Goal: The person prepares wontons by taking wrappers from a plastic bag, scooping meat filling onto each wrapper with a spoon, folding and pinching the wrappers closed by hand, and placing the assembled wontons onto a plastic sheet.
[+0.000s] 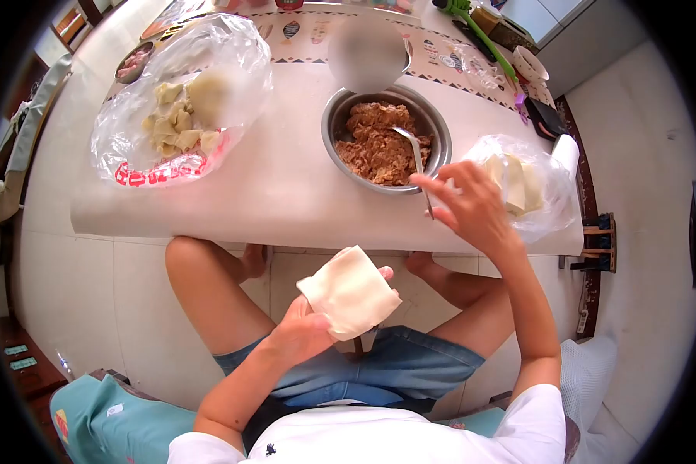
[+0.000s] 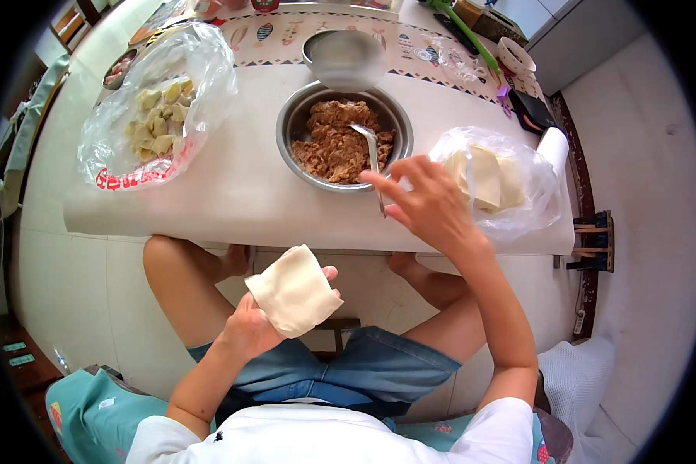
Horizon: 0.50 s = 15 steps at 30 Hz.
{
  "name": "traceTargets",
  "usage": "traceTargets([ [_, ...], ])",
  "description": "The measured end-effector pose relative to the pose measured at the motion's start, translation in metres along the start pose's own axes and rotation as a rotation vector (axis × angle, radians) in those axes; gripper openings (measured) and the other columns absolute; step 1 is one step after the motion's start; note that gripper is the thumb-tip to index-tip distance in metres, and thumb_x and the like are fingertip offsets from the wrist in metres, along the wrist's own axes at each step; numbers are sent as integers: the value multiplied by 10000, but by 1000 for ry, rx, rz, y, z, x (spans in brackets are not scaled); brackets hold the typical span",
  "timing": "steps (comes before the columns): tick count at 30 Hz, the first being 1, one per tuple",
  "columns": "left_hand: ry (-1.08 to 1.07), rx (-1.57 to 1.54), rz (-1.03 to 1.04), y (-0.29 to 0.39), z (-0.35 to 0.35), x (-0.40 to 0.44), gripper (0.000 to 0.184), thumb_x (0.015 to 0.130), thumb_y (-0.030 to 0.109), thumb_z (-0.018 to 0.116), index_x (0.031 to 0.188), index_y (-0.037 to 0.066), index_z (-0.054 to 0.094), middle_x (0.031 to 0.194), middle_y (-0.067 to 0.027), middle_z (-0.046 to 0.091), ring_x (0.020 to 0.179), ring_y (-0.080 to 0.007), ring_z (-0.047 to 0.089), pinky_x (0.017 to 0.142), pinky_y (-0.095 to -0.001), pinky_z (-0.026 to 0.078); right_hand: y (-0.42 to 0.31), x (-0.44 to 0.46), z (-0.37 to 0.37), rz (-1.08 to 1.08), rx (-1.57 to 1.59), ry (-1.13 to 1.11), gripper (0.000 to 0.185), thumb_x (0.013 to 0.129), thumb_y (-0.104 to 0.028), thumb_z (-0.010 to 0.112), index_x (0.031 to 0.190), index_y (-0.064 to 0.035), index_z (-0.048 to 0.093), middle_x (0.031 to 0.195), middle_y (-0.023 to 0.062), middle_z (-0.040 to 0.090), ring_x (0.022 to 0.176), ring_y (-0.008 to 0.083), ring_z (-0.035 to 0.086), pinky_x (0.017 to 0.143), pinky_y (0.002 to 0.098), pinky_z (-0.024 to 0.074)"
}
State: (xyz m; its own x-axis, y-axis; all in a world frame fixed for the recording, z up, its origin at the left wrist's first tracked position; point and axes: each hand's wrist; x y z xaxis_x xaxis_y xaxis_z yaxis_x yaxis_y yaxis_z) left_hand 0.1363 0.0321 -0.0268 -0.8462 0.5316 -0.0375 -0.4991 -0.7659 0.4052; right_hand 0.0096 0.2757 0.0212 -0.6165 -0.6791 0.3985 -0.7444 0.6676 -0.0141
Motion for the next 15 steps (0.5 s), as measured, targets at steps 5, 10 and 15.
traceTargets([
  [5,103,-155,-209,7,-11,-8,611,871,365,545,1341,40,330,1285,-241,424,1171,-371,462,993,-463,383,18,19,9,9,28,92,375,721,-101,683,1085,-115,596,779,31,557,739,200,542,648,323,485],
  [10,214,-273,36,8,-17,11,527,947,343,383,1365,30,302,1345,-201,382,1237,-359,380,1055,-485,295,-8,41,-4,229,234,279,111,801,-122,648,887,-52,658,753,84,631,638,242,598,574,332,489],
  [15,276,-211,206,25,-13,49,488,967,271,294,1354,-26,277,1383,-163,359,1283,-291,352,1084,-427,271,-24,58,32,305,429,300,156,874,-168,575,879,-25,637,736,107,626,634,255,606,562,327,486],
])
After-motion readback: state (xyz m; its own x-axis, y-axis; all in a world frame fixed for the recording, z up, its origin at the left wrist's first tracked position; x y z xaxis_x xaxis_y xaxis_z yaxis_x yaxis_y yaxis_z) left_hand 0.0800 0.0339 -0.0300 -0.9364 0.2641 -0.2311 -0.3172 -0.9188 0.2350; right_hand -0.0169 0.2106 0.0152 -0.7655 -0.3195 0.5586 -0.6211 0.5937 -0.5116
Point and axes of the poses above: each hand's wrist, its own x-axis towards the middle knuckle, its own z-axis out of the palm, y = z × x
